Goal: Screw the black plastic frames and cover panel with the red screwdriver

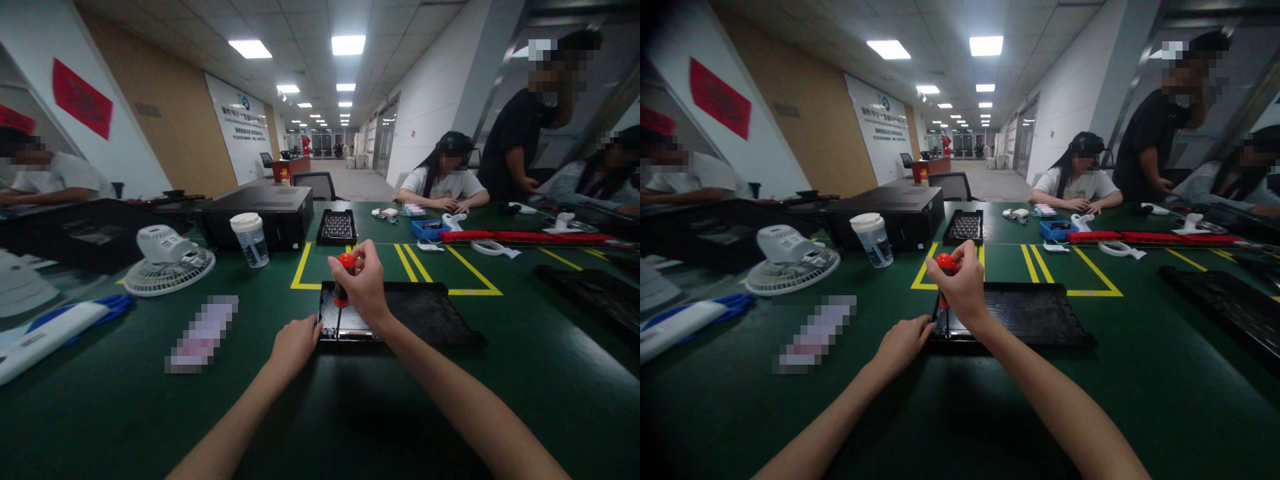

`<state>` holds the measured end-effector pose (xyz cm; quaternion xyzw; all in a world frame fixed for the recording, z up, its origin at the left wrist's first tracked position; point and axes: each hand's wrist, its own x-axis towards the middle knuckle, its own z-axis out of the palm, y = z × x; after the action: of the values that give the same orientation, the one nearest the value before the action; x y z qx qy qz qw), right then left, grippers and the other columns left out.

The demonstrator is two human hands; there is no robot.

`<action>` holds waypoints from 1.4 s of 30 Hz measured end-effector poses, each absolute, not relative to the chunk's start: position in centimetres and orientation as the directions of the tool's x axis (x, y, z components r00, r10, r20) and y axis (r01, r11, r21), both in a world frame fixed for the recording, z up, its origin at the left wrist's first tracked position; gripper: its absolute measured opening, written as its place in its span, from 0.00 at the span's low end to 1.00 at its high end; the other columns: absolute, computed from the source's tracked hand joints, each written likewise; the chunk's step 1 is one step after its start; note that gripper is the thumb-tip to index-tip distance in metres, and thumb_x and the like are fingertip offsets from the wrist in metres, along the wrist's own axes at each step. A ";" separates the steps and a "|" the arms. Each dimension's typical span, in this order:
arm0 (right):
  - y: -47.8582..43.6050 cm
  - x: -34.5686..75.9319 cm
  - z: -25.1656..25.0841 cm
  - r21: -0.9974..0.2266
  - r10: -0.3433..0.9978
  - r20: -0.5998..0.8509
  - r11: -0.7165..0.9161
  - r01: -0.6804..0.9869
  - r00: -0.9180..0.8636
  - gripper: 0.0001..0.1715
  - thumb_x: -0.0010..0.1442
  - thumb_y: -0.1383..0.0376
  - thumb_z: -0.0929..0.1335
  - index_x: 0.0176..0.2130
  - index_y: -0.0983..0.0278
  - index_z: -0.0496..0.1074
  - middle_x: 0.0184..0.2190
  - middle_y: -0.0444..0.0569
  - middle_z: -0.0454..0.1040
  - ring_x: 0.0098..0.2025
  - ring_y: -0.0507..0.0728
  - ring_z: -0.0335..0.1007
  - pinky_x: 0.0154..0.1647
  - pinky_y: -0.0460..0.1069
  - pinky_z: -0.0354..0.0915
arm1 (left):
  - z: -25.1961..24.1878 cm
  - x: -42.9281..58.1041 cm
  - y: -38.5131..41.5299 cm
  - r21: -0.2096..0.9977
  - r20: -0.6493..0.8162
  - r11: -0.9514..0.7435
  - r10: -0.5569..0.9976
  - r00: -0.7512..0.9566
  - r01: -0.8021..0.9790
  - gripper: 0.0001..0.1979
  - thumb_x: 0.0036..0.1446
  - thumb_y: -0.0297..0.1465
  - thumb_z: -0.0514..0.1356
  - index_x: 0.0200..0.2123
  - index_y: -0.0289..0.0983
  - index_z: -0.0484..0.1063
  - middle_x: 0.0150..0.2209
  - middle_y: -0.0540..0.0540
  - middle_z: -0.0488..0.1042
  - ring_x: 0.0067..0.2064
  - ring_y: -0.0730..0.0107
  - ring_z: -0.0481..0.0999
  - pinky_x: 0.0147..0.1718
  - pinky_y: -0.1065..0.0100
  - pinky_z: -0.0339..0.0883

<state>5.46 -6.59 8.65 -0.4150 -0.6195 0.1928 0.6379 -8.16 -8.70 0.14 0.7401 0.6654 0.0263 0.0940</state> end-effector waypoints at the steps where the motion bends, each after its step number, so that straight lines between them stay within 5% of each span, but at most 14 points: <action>1: -6.4 5.5 8.6 -0.792 0.784 0.605 0.575 0.205 0.140 0.17 0.49 0.59 0.68 0.30 0.62 0.55 0.21 0.36 0.56 0.20 0.46 0.53 0.21 0.42 0.52 | 0.1 -8.2 -8.7 0.172 -0.088 -0.097 0.990 0.113 0.980 0.19 0.60 0.40 0.44 0.45 0.41 0.69 0.37 0.42 0.76 0.40 0.61 0.75 0.37 0.65 0.65; 9: -5.7 6.1 8.7 -0.867 0.854 0.497 0.497 -0.039 -0.156 0.14 0.54 0.59 0.64 0.37 0.65 0.71 0.20 0.40 0.60 0.20 0.47 0.55 0.21 0.43 0.55 | -0.3 -8.4 -8.6 0.157 -0.076 -0.116 0.989 0.129 0.981 0.19 0.60 0.40 0.43 0.45 0.42 0.68 0.37 0.42 0.76 0.39 0.61 0.75 0.36 0.64 0.66; 17: -5.3 6.2 8.6 -0.865 0.780 0.453 0.267 -0.425 -0.432 0.15 0.51 0.63 0.67 0.40 0.65 0.71 0.37 0.49 0.72 0.35 0.54 0.71 0.33 0.48 0.68 | 0.0 -8.2 -8.6 0.165 -0.080 -0.114 0.988 0.129 0.980 0.18 0.61 0.40 0.43 0.45 0.42 0.68 0.37 0.42 0.75 0.40 0.61 0.75 0.37 0.65 0.65; 22: -5.3 6.4 8.6 -0.864 0.735 0.442 0.195 -0.464 -0.514 0.13 0.51 0.62 0.68 0.38 0.65 0.68 0.31 0.47 0.75 0.22 0.51 0.72 0.24 0.47 0.68 | 0.2 -8.1 -8.8 0.176 -0.098 -0.094 0.989 0.112 0.980 0.19 0.61 0.40 0.43 0.44 0.40 0.68 0.37 0.42 0.75 0.40 0.61 0.75 0.37 0.66 0.65; 27: -5.4 6.2 8.3 -0.857 0.753 0.452 0.219 -0.466 -0.478 0.09 0.50 0.65 0.69 0.29 0.66 0.64 0.16 0.37 0.67 0.12 0.45 0.58 0.11 0.40 0.55 | 0.0 -8.2 -8.7 0.161 -0.076 -0.115 0.989 0.128 0.980 0.18 0.61 0.40 0.44 0.43 0.41 0.69 0.37 0.41 0.76 0.39 0.62 0.75 0.37 0.66 0.65; 35: -5.5 6.0 8.2 -0.865 0.762 0.427 0.188 -0.464 -0.486 0.14 0.49 0.58 0.68 0.27 0.64 0.60 0.14 0.35 0.60 0.12 0.44 0.52 0.13 0.40 0.52 | 0.2 -8.1 -8.8 0.153 -0.089 -0.102 0.989 0.116 0.983 0.19 0.60 0.40 0.44 0.45 0.41 0.68 0.38 0.41 0.76 0.40 0.61 0.75 0.38 0.65 0.65; 39: -5.3 6.3 8.4 -0.864 0.759 0.391 0.108 -0.492 -0.521 0.23 0.55 0.47 0.56 0.27 0.63 0.61 0.16 0.39 0.60 0.13 0.46 0.53 0.14 0.43 0.52 | 0.2 -8.1 -8.8 0.151 -0.098 -0.096 0.989 0.111 0.984 0.19 0.60 0.40 0.44 0.44 0.41 0.69 0.38 0.41 0.75 0.41 0.60 0.75 0.38 0.65 0.65; 42: -5.2 6.4 8.3 -0.867 0.755 0.375 0.081 -0.492 -0.537 0.23 0.57 0.49 0.53 0.28 0.63 0.61 0.17 0.40 0.61 0.13 0.47 0.53 0.15 0.44 0.53 | 0.1 -8.2 -8.7 0.155 -0.090 -0.104 0.989 0.119 0.982 0.18 0.60 0.40 0.44 0.46 0.41 0.68 0.38 0.41 0.75 0.41 0.61 0.75 0.37 0.65 0.65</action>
<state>6.40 -5.23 8.34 -0.1160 -0.5679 0.6680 0.4667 -8.16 -8.73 0.11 0.7429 0.6634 0.0179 0.0881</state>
